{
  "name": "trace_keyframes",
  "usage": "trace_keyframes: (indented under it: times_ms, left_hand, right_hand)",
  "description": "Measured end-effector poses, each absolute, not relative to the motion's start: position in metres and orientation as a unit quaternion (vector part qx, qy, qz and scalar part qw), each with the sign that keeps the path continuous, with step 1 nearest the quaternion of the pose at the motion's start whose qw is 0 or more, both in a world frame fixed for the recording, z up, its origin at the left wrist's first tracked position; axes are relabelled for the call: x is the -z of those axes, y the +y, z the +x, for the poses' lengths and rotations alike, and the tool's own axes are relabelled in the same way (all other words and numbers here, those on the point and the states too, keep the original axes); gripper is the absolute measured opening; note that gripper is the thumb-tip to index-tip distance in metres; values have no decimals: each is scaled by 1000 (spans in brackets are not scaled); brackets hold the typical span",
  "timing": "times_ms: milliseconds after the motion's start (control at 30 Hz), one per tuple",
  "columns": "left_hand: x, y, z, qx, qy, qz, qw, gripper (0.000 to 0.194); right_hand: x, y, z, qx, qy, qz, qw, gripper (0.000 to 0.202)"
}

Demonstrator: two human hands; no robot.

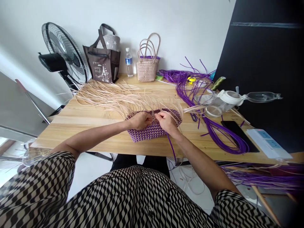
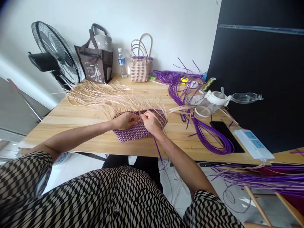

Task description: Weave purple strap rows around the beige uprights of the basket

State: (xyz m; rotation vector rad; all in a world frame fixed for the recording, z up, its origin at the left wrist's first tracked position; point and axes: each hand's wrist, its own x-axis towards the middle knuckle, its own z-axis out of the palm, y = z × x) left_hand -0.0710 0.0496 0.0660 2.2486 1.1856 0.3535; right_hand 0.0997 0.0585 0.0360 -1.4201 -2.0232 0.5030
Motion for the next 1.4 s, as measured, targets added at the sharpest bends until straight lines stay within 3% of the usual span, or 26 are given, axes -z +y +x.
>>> trace_keyframes:
  times_ms: [167,300,433,767,967,1233,1400]
  left_hand:
    - [-79,55,-74,-82,440,815,368,22]
    - [-77,60,-69,-92,452,805,372,37]
    - [-65,66,-63,-110,435,814,369,38]
    - [-65,58,-65,-109,415,818,383,26]
    - [-81,68,-74,-49,343,845,407,15]
    - [-79,56,-71,-109,440,879,150,18]
    - [-76,51,-72,-99,421,896,99,20]
  right_hand:
    - [-56,59,111,-208,-841,-443,231,26]
    - [-69,52,115,-113,-888,-430,120,14]
    - [-68,50,112,-46,-900,-428,61,13]
    - [-54,37,130,-55,-892,-436,106,21]
    - [-61,46,126,-107,-878,-449,125,25]
    - [-63,67,104,-263,-817,-472,200,23]
    - [-58,72,105,-265,-831,-453,186,27]
